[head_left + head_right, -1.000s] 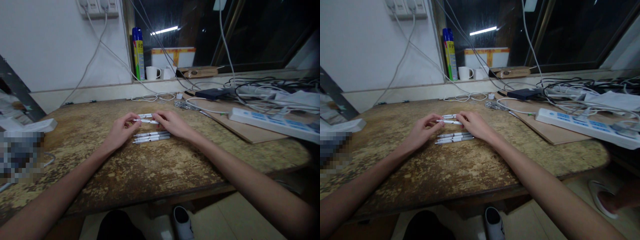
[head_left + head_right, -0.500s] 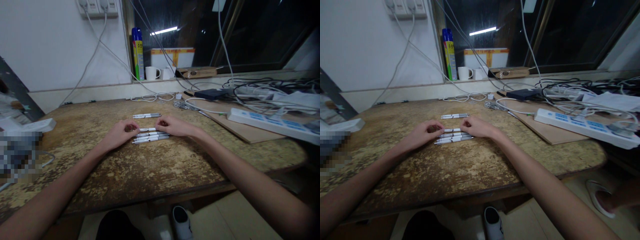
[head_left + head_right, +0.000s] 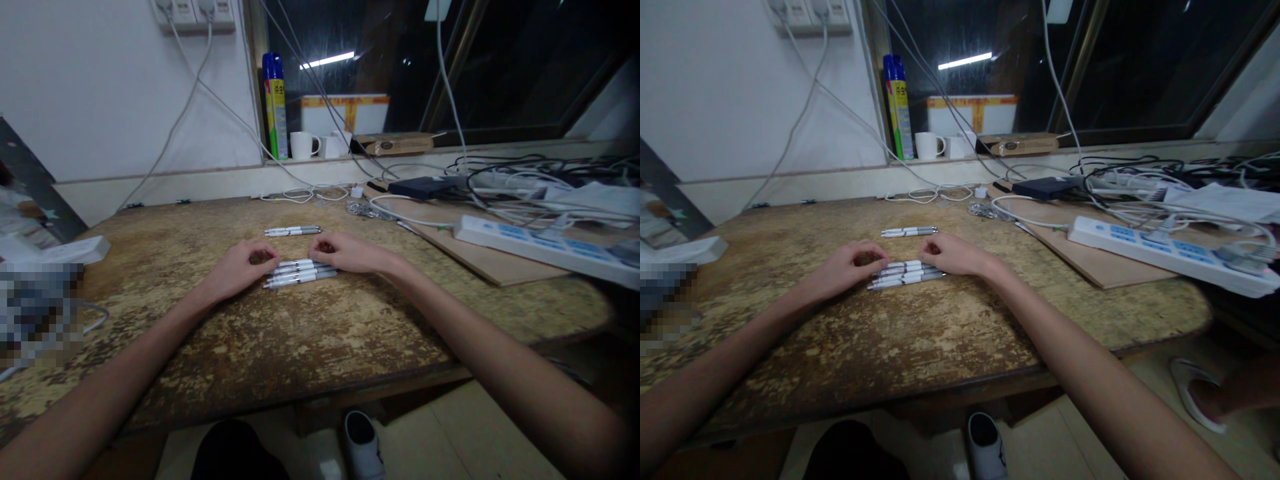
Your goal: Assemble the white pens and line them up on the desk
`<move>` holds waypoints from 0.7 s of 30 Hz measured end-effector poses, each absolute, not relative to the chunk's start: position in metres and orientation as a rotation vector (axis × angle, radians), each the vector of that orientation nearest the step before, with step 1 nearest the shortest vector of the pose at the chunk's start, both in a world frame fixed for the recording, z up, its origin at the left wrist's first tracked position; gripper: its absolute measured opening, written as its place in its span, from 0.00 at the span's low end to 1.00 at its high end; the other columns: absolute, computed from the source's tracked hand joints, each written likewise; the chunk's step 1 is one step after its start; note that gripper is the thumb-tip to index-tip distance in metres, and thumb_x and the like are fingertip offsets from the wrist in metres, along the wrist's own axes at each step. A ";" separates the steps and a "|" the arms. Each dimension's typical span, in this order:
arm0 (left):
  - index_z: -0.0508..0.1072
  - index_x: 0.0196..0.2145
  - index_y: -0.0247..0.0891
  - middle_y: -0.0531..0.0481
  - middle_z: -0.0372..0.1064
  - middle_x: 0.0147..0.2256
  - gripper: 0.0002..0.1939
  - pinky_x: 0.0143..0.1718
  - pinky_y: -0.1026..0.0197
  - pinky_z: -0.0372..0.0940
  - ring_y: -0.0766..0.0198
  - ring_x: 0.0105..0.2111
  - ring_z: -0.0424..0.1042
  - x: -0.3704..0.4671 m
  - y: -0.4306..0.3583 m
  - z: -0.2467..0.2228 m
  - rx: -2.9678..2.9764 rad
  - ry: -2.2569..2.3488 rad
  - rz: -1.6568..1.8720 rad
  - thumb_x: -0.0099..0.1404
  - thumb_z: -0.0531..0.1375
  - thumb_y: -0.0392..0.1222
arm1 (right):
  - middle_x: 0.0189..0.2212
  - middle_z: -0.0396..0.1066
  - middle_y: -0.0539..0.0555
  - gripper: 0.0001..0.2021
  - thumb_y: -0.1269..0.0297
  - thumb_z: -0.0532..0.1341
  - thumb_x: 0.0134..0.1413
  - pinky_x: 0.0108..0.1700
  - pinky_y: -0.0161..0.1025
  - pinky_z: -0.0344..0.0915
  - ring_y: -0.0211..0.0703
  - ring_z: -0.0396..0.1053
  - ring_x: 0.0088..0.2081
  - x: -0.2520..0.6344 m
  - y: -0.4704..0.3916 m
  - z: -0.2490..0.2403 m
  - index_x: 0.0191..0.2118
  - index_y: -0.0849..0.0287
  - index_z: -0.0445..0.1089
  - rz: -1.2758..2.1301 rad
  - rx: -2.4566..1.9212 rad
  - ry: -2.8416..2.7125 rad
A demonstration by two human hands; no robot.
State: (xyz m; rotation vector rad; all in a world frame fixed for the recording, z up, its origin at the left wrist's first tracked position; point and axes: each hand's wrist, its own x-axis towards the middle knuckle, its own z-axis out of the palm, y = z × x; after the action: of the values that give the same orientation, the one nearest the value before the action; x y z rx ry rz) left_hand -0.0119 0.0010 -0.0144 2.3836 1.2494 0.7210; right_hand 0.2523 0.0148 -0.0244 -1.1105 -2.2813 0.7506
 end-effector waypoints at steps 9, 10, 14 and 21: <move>0.81 0.38 0.41 0.46 0.79 0.40 0.13 0.40 0.56 0.65 0.57 0.36 0.73 -0.013 0.003 -0.016 2.341 1.265 0.739 0.67 0.59 0.49 | 0.29 0.72 0.53 0.12 0.61 0.56 0.63 0.35 0.41 0.56 0.43 0.65 0.31 0.250 0.017 -0.027 0.32 0.58 0.72 0.570 -1.202 -2.190; 0.81 0.39 0.40 0.46 0.79 0.40 0.13 0.40 0.56 0.66 0.57 0.36 0.73 -0.013 0.003 -0.017 2.328 1.292 0.761 0.67 0.59 0.49 | 0.28 0.72 0.53 0.13 0.61 0.55 0.64 0.35 0.41 0.56 0.43 0.64 0.30 0.249 0.018 -0.028 0.31 0.58 0.71 0.539 -1.222 -2.169; 0.80 0.43 0.40 0.45 0.78 0.43 0.14 0.41 0.54 0.68 0.56 0.37 0.73 -0.015 0.008 -0.020 2.259 1.415 0.907 0.65 0.60 0.47 | 0.29 0.73 0.55 0.14 0.61 0.55 0.65 0.36 0.42 0.56 0.45 0.66 0.32 0.251 0.026 -0.032 0.28 0.58 0.69 0.421 -1.335 -2.038; 0.74 0.55 0.37 0.39 0.73 0.55 0.22 0.58 0.47 0.65 0.50 0.52 0.74 -0.023 0.022 -0.029 2.067 1.530 0.986 0.65 0.59 0.46 | 0.46 0.76 0.62 0.08 0.65 0.59 0.62 0.51 0.44 0.64 0.49 0.72 0.46 0.256 0.046 -0.045 0.45 0.60 0.71 0.499 -1.425 -1.691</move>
State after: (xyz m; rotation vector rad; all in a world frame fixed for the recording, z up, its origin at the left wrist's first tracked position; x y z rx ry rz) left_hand -0.0226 0.0222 -0.0289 2.0673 1.5304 0.9860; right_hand 0.2556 0.0459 -0.0452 -1.4255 -1.6907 0.4989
